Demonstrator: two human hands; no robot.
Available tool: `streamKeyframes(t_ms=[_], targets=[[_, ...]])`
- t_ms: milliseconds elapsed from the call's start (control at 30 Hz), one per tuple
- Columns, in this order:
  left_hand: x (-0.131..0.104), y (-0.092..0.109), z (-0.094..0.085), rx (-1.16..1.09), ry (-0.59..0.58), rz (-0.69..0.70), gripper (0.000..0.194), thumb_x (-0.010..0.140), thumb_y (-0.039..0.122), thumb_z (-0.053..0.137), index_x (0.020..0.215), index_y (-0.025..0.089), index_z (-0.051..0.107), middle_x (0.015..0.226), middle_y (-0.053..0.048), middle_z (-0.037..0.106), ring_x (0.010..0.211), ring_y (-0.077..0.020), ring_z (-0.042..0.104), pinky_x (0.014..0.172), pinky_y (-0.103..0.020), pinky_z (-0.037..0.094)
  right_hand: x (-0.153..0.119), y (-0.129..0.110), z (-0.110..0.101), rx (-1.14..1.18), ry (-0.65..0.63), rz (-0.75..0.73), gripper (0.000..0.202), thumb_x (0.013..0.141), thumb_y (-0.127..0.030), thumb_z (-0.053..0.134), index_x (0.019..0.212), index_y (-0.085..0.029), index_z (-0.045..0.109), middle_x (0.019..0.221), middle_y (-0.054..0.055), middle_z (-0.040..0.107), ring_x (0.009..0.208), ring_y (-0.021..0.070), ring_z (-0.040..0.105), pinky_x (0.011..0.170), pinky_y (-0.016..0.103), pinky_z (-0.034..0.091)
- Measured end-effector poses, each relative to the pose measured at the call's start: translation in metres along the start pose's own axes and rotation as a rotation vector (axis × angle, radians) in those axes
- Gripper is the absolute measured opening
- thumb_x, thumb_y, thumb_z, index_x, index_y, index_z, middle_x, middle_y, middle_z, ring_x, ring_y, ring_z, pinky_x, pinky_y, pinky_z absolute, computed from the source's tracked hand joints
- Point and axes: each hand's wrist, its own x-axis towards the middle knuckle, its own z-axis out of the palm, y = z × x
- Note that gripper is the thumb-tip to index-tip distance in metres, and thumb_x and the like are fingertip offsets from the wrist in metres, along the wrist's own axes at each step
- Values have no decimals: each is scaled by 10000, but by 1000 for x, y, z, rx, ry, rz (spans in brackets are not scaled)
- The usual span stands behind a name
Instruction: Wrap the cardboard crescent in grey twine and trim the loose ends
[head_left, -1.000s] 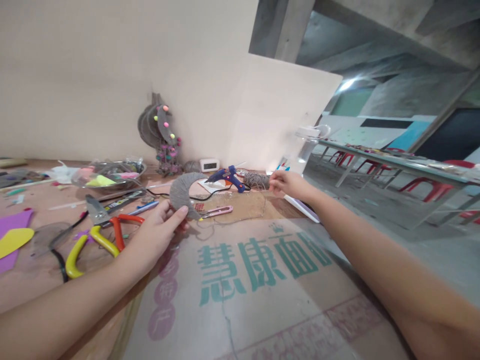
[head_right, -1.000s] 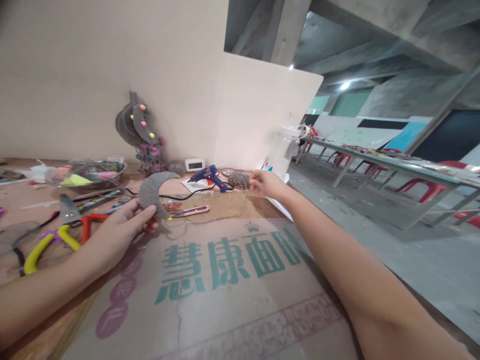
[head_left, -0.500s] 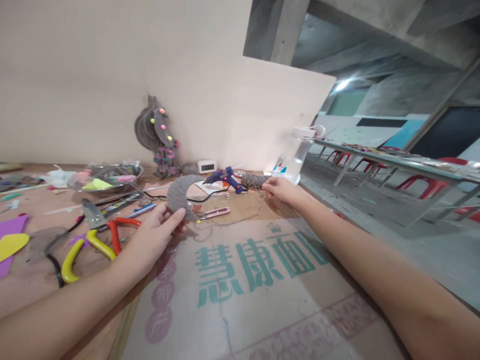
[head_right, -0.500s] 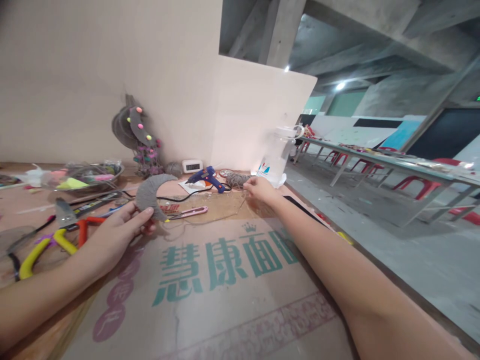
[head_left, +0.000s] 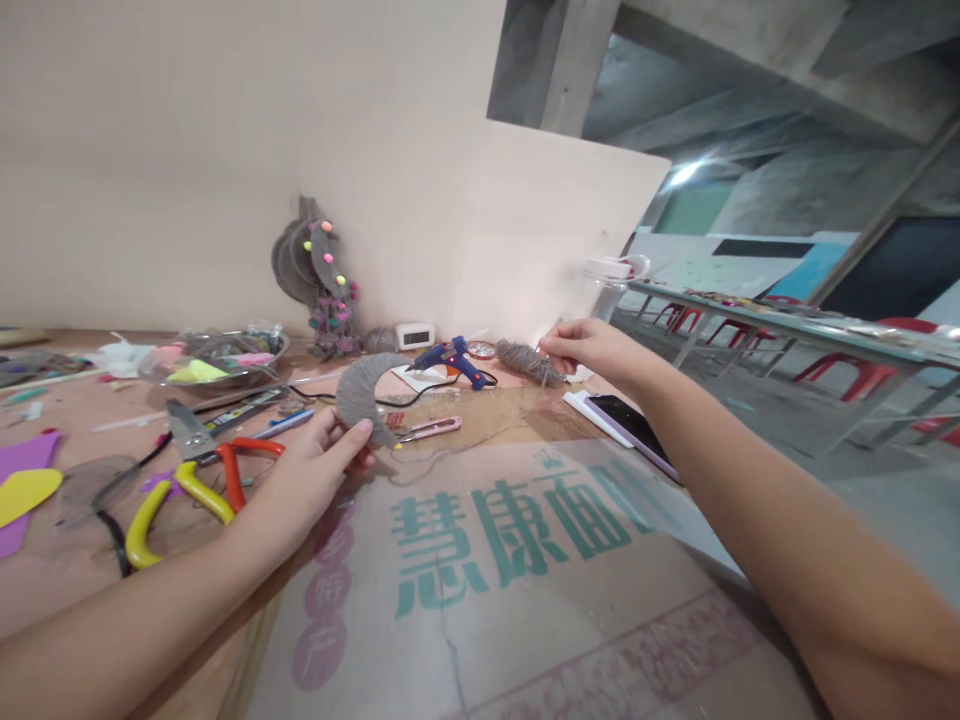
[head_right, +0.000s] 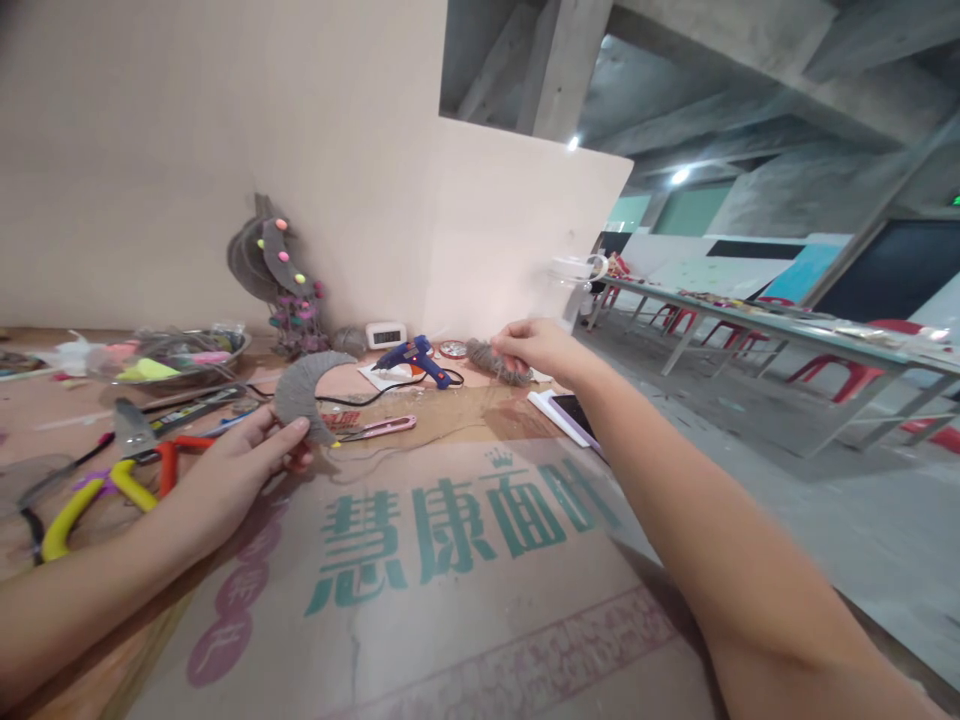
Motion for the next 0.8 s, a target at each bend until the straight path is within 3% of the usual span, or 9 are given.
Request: streamKeyframes(t_ms=[100,167,233,467,633,733,800], targets=[[0,-2,-1,6,-1,4,342,776,471,578,936,172,532,701,32,538,598,-112,488,577,-233,382,-7,-8,-2,-338,-165,19,280,795,-397,548,704,-159,663,586,41,634,531,129,541,530,228,397],[0,-3,-1,2,1,11,329,777,471,578,914,176,531,678,36,537,591,-113,491,568,-229,383,-10,-13,1,-665,-120,63,283,784,-407,558,704,-168,687,660,76,677,599,173,587,543,254,386],[0,-3,-1,-6,5,15,318,772,464,587,895,176,533,664,39,536,582,-111,490,560,-224,383,-11,-18,6,-801,-40,52,300,803,-426,530,765,-184,703,751,90,704,673,203,619,564,266,383],[-1,4,4,-120,39,-24,352,713,464,634,872,165,536,622,44,543,548,-100,494,524,-205,387,-5,-19,34,-571,-20,-121,335,840,-452,471,943,-208,676,912,52,717,779,196,645,641,257,434],[0,5,7,-197,33,-89,384,678,486,639,844,163,513,575,48,538,490,-92,480,489,-203,389,18,-5,64,-312,-94,-243,492,833,-479,491,1234,-202,555,1104,80,675,949,234,644,784,301,482],[2,3,6,-206,35,-56,379,699,470,625,878,151,525,608,38,550,506,-84,489,507,-199,391,41,3,83,-150,-99,-232,606,772,-467,588,1283,-151,511,1242,128,598,1076,274,595,885,339,464],[3,3,6,-206,35,-46,365,705,463,626,866,151,527,612,38,549,510,-83,491,514,-201,393,55,7,94,-78,-75,-173,615,752,-434,621,1266,-113,519,1226,160,601,1040,288,611,857,363,481]])
